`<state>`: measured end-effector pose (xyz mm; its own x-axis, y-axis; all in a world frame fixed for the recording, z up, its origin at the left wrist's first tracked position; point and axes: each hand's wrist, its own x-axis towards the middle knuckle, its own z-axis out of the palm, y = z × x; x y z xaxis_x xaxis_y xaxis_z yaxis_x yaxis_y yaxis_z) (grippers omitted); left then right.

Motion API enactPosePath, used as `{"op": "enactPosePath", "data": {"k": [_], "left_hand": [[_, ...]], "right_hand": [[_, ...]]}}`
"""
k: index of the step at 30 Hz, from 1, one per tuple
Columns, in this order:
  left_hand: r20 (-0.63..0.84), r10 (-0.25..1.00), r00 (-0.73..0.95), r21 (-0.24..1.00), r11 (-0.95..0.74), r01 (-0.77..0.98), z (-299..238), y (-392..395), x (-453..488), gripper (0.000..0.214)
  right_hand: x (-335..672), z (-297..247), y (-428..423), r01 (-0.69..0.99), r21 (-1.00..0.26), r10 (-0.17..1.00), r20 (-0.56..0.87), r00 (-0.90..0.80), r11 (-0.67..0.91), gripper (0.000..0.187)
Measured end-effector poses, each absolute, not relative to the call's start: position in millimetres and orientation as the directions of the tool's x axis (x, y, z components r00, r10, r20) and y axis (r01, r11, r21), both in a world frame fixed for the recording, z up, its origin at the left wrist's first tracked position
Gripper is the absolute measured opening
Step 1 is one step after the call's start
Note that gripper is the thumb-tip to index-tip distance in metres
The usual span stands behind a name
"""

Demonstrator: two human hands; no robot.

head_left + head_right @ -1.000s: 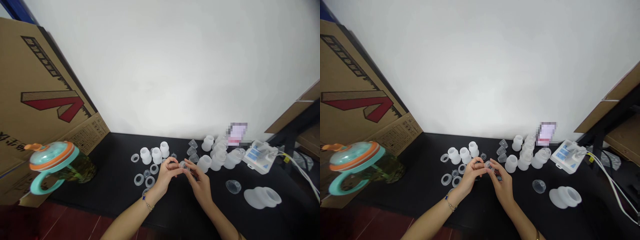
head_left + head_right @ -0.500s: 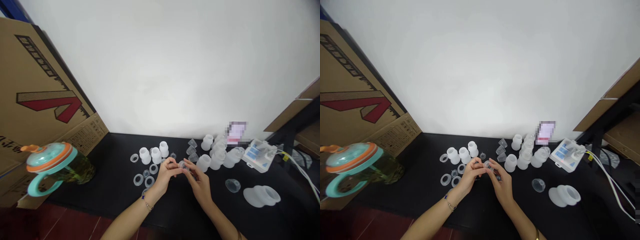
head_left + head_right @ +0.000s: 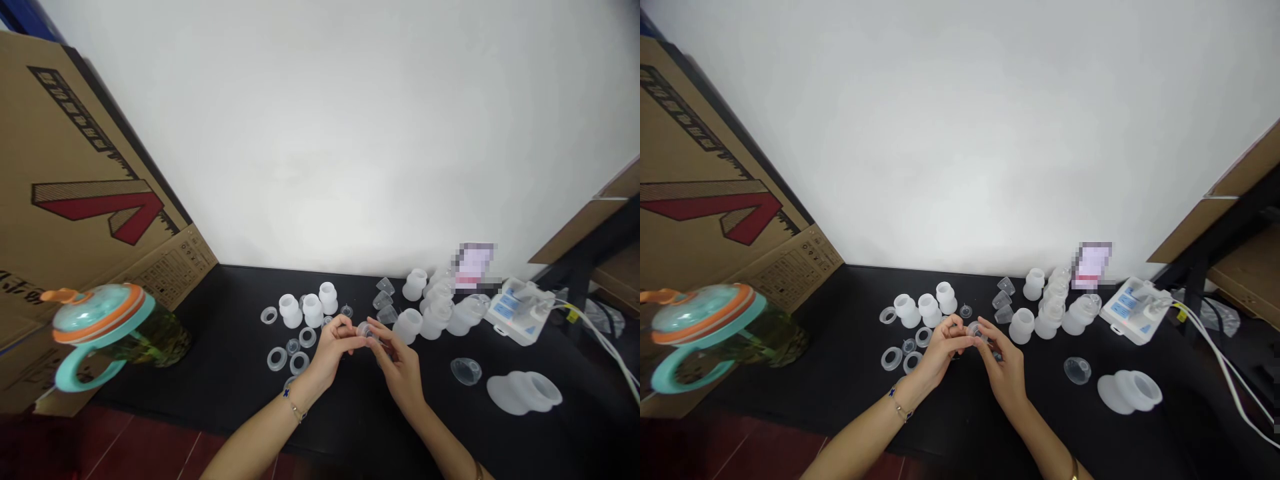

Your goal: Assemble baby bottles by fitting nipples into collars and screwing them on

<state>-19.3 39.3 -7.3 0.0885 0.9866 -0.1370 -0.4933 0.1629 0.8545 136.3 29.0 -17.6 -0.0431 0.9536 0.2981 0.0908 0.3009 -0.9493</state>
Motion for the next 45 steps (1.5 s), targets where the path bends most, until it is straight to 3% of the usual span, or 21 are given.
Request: {"op": "enactPosePath", "data": {"k": [45], "left_hand": [[-0.134, 0.981, 0.139, 0.845, 0.186, -0.501, -6, 39, -20, 0.047]], "right_hand": [[136, -6, 26, -0.017, -0.969, 0.967, 0.247, -0.064, 0.246, 0.022]]}}
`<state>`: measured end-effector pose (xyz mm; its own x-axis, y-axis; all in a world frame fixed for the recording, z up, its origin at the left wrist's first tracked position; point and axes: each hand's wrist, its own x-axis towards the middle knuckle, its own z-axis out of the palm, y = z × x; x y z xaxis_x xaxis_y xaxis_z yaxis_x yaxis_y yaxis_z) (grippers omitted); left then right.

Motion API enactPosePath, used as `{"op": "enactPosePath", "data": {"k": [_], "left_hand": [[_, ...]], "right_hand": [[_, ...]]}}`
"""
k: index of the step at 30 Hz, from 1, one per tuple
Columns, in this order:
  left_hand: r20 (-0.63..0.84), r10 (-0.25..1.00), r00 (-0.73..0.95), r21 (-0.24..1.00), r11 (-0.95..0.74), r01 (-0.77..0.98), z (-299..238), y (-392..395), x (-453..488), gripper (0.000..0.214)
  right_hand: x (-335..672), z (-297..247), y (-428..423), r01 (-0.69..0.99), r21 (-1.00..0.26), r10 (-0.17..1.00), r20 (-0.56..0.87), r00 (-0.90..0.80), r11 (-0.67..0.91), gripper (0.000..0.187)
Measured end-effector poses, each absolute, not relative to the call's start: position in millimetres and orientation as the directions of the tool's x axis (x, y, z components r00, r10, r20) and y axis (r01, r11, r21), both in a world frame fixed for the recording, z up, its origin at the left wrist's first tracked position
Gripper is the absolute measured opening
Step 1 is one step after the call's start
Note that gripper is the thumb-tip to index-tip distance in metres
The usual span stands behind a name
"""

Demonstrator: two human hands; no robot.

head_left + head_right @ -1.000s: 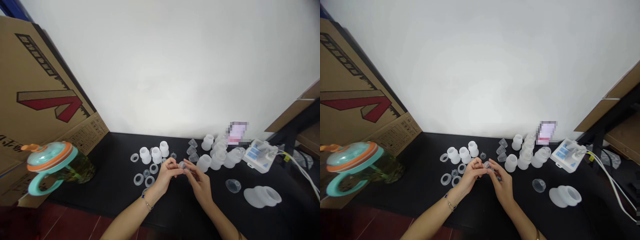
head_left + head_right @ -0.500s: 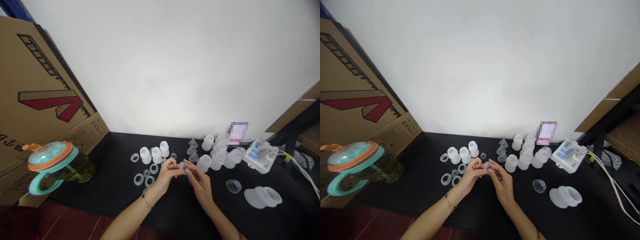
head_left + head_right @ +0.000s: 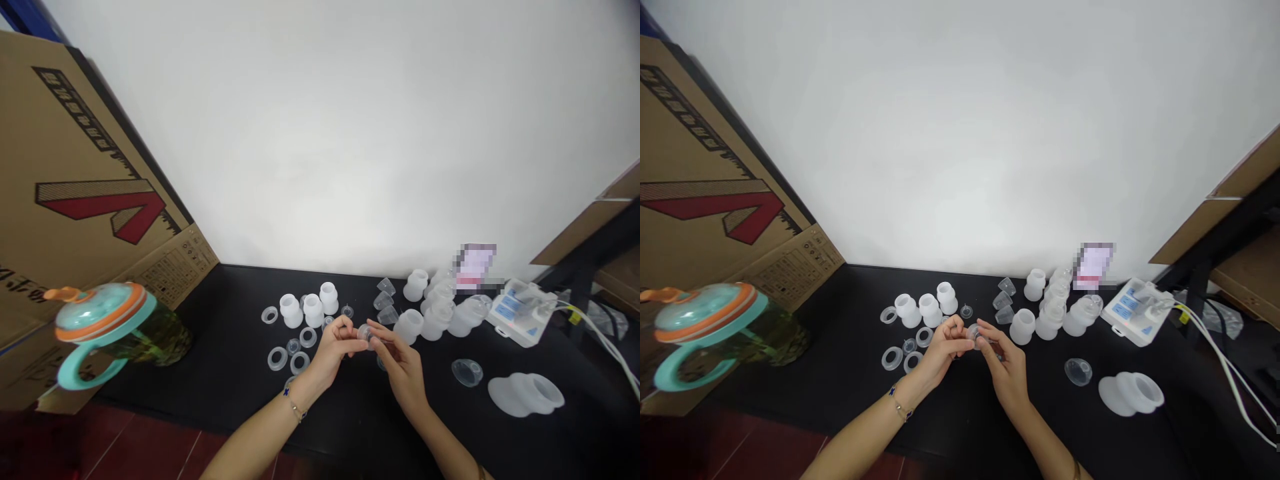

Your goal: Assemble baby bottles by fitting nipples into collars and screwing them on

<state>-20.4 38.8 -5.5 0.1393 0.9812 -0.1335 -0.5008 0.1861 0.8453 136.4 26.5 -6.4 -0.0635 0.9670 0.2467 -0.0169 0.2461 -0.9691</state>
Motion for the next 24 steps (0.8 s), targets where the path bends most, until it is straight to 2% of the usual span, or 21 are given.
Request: {"op": "enactPosePath", "data": {"k": [24], "left_hand": [[-0.130, 0.980, 0.151, 0.852, 0.188, -0.489, -5.5, 39.4, -21.2, 0.049]], "right_hand": [[136.7, -3.8, 27.7, -0.055, -0.971, 0.969, 0.235, -0.072, 0.231, 0.020]]}}
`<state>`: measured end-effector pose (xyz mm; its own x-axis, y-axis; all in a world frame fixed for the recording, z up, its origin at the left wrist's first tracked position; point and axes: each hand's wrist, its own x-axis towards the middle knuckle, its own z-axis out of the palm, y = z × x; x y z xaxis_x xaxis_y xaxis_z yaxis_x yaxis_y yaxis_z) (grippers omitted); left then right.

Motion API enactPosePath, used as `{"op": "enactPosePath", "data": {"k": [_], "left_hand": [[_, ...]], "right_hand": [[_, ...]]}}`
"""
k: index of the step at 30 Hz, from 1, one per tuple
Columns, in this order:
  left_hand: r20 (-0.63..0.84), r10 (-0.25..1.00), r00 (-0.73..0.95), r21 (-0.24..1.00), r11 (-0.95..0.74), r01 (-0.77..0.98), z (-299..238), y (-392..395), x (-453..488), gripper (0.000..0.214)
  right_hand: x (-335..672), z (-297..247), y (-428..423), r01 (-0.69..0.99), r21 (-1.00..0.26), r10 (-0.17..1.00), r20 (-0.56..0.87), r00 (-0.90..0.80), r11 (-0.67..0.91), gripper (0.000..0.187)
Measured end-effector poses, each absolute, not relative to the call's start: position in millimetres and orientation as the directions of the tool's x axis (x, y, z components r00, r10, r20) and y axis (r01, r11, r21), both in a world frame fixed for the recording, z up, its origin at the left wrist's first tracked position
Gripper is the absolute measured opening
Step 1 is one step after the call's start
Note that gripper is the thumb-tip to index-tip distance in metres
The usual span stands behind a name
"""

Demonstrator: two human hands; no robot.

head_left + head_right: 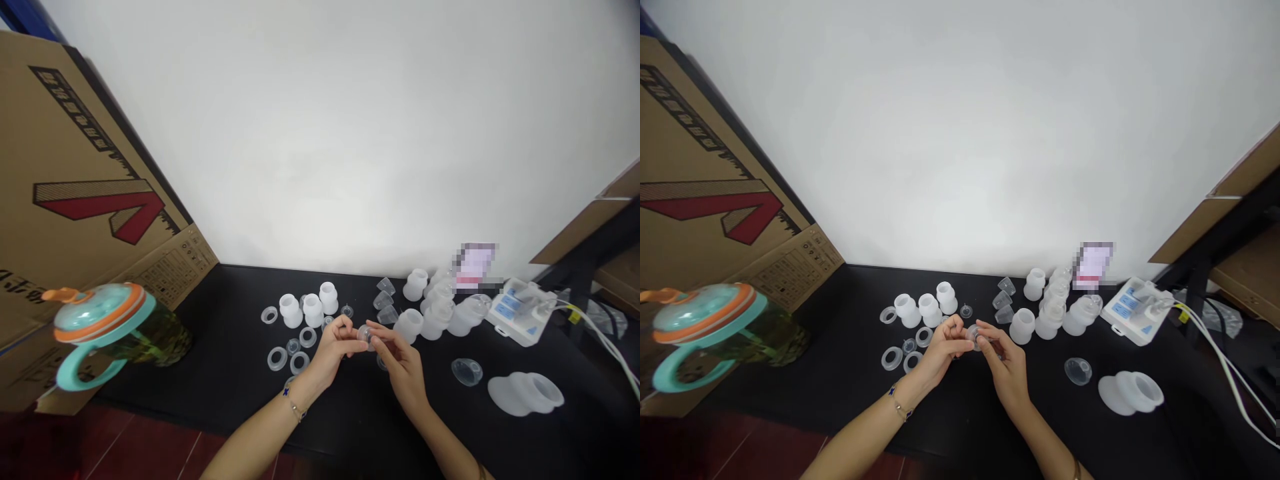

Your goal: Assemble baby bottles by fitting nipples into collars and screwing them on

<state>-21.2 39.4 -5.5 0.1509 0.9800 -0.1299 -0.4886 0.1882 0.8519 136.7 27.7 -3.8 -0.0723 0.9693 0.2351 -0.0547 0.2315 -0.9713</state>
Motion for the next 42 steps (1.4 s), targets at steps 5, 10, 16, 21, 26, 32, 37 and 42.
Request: {"op": "enactPosePath", "data": {"k": [5, 10, 16, 21, 26, 32, 37, 42], "left_hand": [[-0.140, 0.979, 0.147, 0.857, 0.194, -0.477, -4.2, 39.3, -21.1, 0.049], [-0.141, 0.978, 0.152, 0.857, 0.198, -0.477, -0.7, 38.9, -20.9, 0.050], [-0.144, 0.979, 0.144, 0.863, 0.195, -0.466, -0.7, 39.4, -21.2, 0.052], [-0.129, 0.980, 0.153, 0.863, 0.187, -0.470, -3.7, 40.1, -22.1, 0.051], [-0.126, 0.978, 0.166, 0.857, 0.192, -0.478, -3.4, 39.5, -21.8, 0.050], [-0.087, 0.977, 0.196, 0.839, 0.178, -0.513, -6.9, 39.8, -22.0, 0.052], [-0.074, 0.974, 0.214, 0.838, 0.177, -0.516, -8.4, 40.3, -23.1, 0.052], [-0.067, 0.973, 0.221, 0.842, 0.174, -0.511, -7.1, 39.9, -23.8, 0.054]], "right_hand": [[136.4, -2.8, 27.9, -0.058, -0.971, 0.970, 0.235, -0.064, 0.231, 0.022], [137.4, -5.8, 28.5, -0.050, -0.973, 0.971, 0.229, -0.069, 0.226, 0.023], [137.6, -3.3, 27.9, -0.079, -0.977, 0.974, 0.207, -0.086, 0.201, 0.020], [137.6, -2.7, 28.4, -0.108, -0.977, 0.976, 0.196, -0.097, 0.186, 0.019], [137.8, -4.8, 29.6, -0.118, -0.978, 0.977, 0.184, -0.112, 0.170, 0.017], [137.6, -4.9, 28.6, -0.160, -0.976, 0.976, 0.172, -0.130, 0.150, 0.019], [137.8, -2.6, 27.4, -0.161, -0.976, 0.976, 0.172, -0.138, 0.149, 0.018], [138.8, -2.5, 26.7, -0.143, -0.973, 0.969, 0.200, -0.147, 0.179, 0.015]]}}
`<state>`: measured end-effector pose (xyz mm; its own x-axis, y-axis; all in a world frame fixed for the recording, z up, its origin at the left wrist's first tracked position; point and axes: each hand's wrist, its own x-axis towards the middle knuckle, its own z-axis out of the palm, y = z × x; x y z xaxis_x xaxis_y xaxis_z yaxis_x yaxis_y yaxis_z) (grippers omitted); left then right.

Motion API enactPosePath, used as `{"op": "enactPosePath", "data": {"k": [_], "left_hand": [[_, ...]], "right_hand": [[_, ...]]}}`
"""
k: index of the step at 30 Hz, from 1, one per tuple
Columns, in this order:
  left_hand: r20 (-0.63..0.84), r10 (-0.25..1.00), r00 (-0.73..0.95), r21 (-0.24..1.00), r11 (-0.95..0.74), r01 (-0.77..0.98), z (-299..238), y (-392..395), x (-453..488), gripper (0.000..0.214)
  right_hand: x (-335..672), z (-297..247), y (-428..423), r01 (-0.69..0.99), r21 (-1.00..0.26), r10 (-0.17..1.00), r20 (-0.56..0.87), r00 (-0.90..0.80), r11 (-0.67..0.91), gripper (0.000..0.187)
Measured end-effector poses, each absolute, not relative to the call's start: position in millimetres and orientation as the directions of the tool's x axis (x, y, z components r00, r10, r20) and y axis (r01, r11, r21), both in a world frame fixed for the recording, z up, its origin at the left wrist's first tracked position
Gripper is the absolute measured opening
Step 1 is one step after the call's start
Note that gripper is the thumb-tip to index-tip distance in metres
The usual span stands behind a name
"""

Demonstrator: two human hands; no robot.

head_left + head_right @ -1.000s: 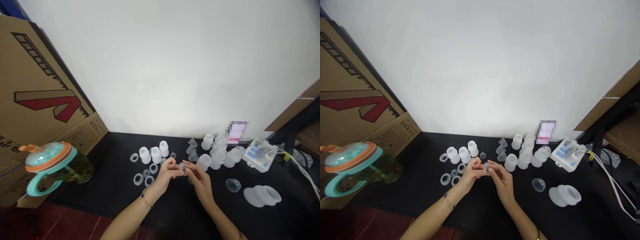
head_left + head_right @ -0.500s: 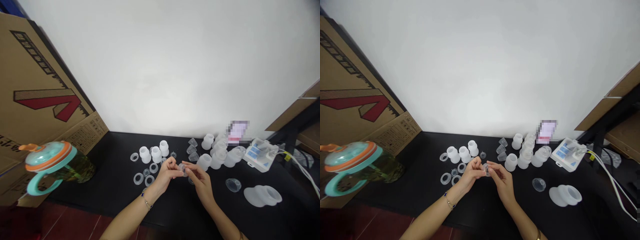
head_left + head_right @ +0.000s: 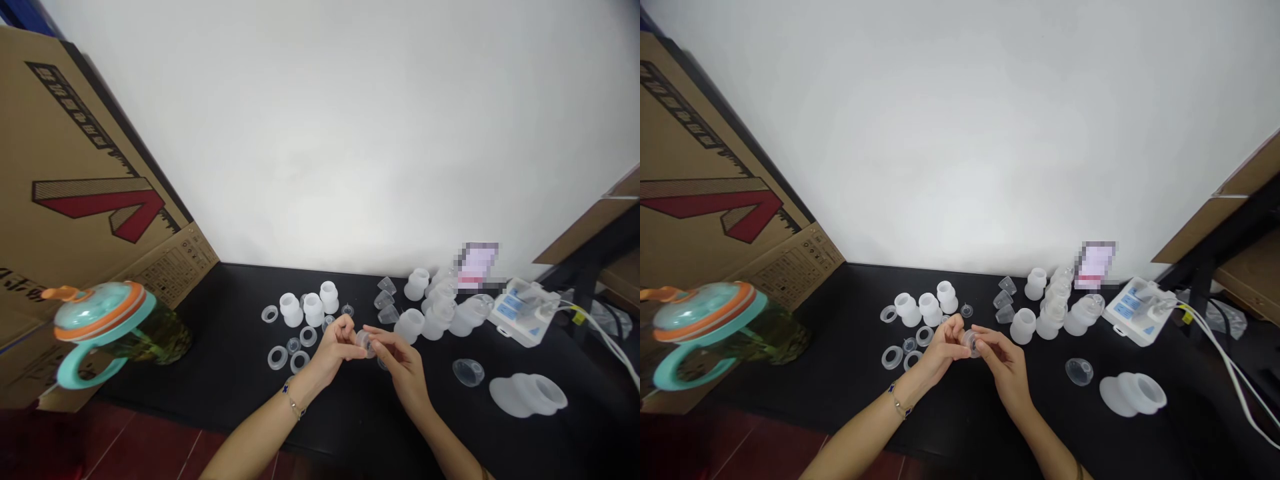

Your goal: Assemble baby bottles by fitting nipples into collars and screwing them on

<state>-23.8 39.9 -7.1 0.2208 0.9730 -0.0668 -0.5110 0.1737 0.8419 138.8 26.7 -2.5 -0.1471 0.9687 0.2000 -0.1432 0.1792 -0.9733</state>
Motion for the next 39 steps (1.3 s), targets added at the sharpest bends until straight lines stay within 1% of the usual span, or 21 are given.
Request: {"op": "enactPosePath", "data": {"k": [3, 8, 11, 16, 22, 27, 39], "left_hand": [[-0.065, 0.971, 0.229, 0.834, 0.179, -0.522, -6.8, 39.4, -23.2, 0.053], [-0.109, 0.974, 0.200, 0.826, 0.200, -0.528, -7.4, 38.6, -22.1, 0.046], [-0.144, 0.977, 0.160, 0.825, 0.208, -0.526, -8.4, 39.6, -22.7, 0.044], [-0.173, 0.979, 0.107, 0.825, 0.203, -0.528, -9.4, 41.3, -23.7, 0.042], [-0.184, 0.978, 0.102, 0.833, 0.210, -0.512, -5.0, 38.6, -22.0, 0.044], [-0.178, 0.980, 0.087, 0.843, 0.197, -0.500, -0.4, 38.8, -22.8, 0.045], [-0.147, 0.982, 0.121, 0.833, 0.189, -0.520, -0.5, 39.6, -22.8, 0.052]], "right_hand": [[139.9, -5.1, 26.5, -0.101, -0.971, 0.963, 0.228, -0.145, 0.215, 0.015], [140.3, -9.7, 28.3, 0.038, -0.955, 0.952, 0.290, -0.100, 0.295, 0.019], [138.4, -9.3, 30.0, 0.058, -0.954, 0.953, 0.290, -0.081, 0.295, 0.022], [135.1, -7.7, 30.5, 0.106, -0.953, 0.959, 0.279, -0.054, 0.283, 0.033], [136.2, -10.8, 30.9, 0.124, -0.956, 0.963, 0.263, -0.050, 0.268, 0.033], [136.0, -11.3, 32.1, 0.107, -0.965, 0.970, 0.236, -0.051, 0.241, 0.028], [137.2, -7.9, 32.4, -0.074, -0.986, 0.982, 0.158, -0.106, 0.151, 0.024]]}}
